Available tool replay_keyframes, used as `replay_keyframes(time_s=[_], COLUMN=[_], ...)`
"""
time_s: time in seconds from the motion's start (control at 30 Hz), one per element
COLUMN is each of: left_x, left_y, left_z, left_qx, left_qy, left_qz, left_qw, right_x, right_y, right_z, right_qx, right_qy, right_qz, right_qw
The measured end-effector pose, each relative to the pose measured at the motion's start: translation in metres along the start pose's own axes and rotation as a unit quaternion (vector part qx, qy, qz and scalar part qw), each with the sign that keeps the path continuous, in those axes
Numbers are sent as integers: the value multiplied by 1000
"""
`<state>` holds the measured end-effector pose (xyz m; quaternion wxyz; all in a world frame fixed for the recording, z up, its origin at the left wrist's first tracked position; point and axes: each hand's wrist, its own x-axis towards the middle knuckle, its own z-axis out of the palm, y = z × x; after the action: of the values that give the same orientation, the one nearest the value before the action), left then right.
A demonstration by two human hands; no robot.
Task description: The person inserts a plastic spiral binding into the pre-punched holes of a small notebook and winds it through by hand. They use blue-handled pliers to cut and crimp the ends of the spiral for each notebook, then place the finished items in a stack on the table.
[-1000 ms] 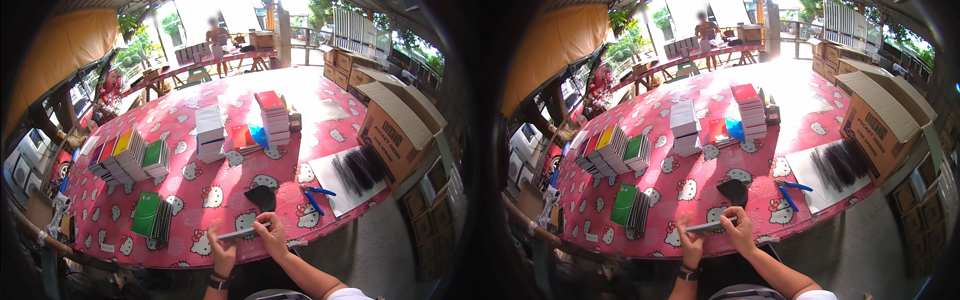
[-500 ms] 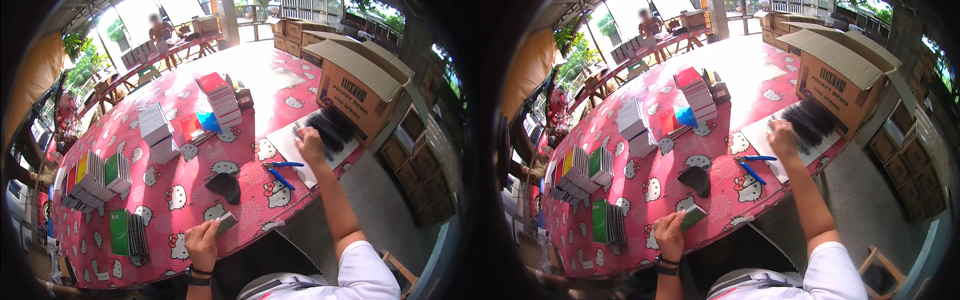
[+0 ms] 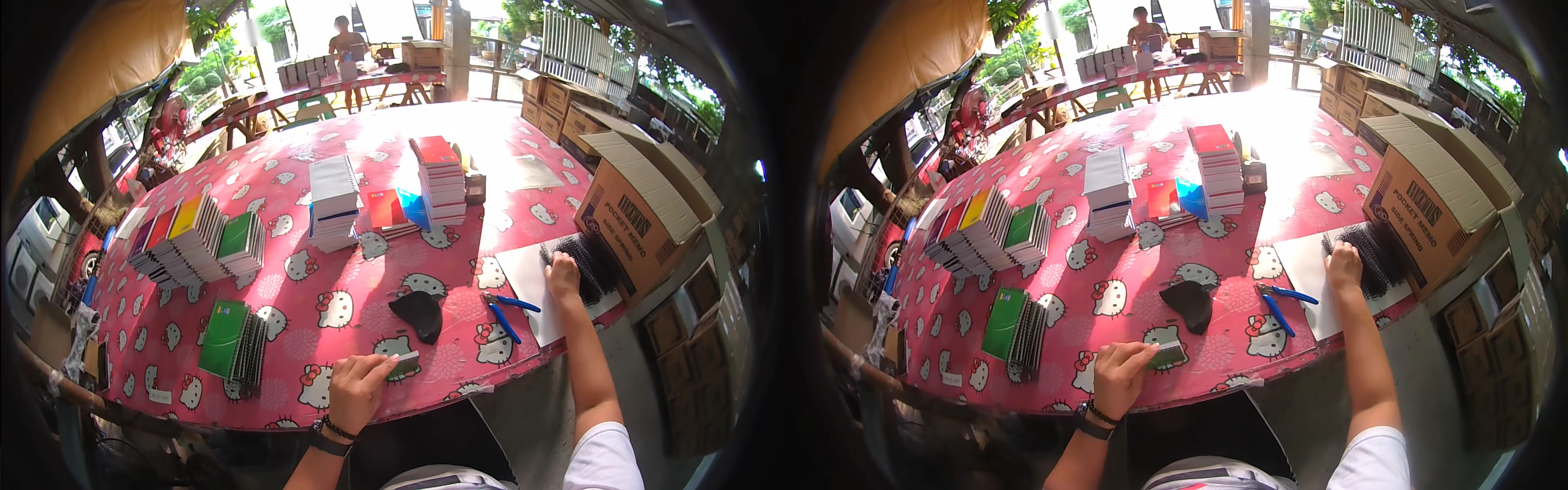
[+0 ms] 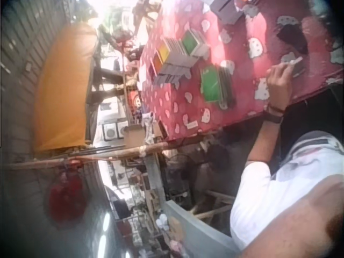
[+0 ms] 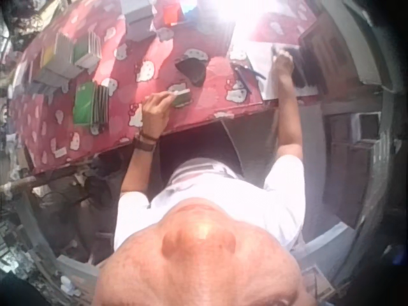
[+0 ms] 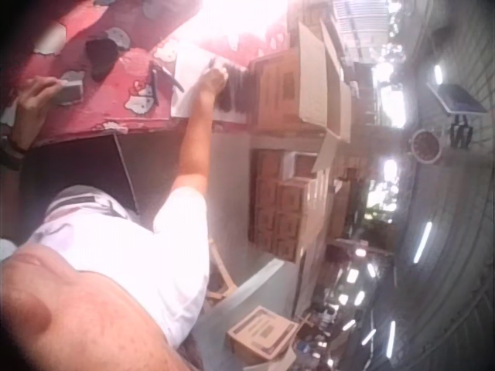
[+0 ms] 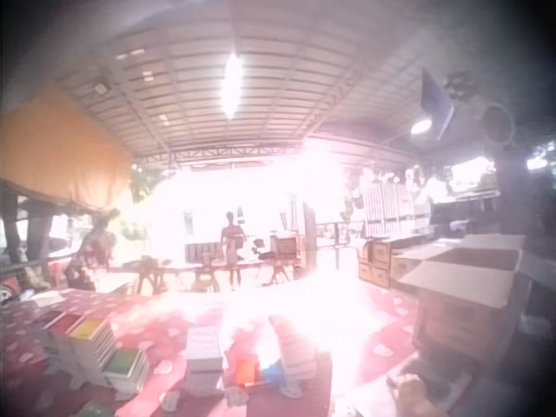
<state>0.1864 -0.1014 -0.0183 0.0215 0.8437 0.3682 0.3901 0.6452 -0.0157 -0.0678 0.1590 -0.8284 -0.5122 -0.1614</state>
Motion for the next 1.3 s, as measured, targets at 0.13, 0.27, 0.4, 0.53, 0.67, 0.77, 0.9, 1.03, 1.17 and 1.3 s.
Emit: replay_keyframes(time_s=[0.13,0.27,0.4,0.53,0.67,0.77,0.9,1.03,1.17,1.3], left_x=[0,6,0,3,5,2,5,5,3,2], left_y=[3,7,4,7,11,8,9,8,6,6], left_z=[0,9,8,8,14,10,12,15,14,15], left_qx=[-1,-6,-3,-17,-26,-18,-27,-34,-24,-30], left_qy=[7,17,40,35,25,37,47,49,47,53], left_qz=[-9,2,-4,-8,-2,-7,-6,-1,-4,2], left_qw=[1000,1000,999,999,999,999,999,998,999,998], right_x=[1,6,-33,-94,-102,-109,-116,-119,-125,-130], right_y=[-9,22,-48,-107,-112,-127,-133,-134,-135,-133], right_z=[-36,-38,-92,-152,-128,-129,-126,-117,-116,-117], right_qx=[119,122,549,587,611,621,612,602,592,614], right_qy=[-6,55,-124,-276,-241,-270,-253,-197,-185,-191], right_qz=[16,-32,-33,-66,-103,-134,-178,-225,-227,-187], right_qw=[993,990,826,758,747,723,728,740,751,742])
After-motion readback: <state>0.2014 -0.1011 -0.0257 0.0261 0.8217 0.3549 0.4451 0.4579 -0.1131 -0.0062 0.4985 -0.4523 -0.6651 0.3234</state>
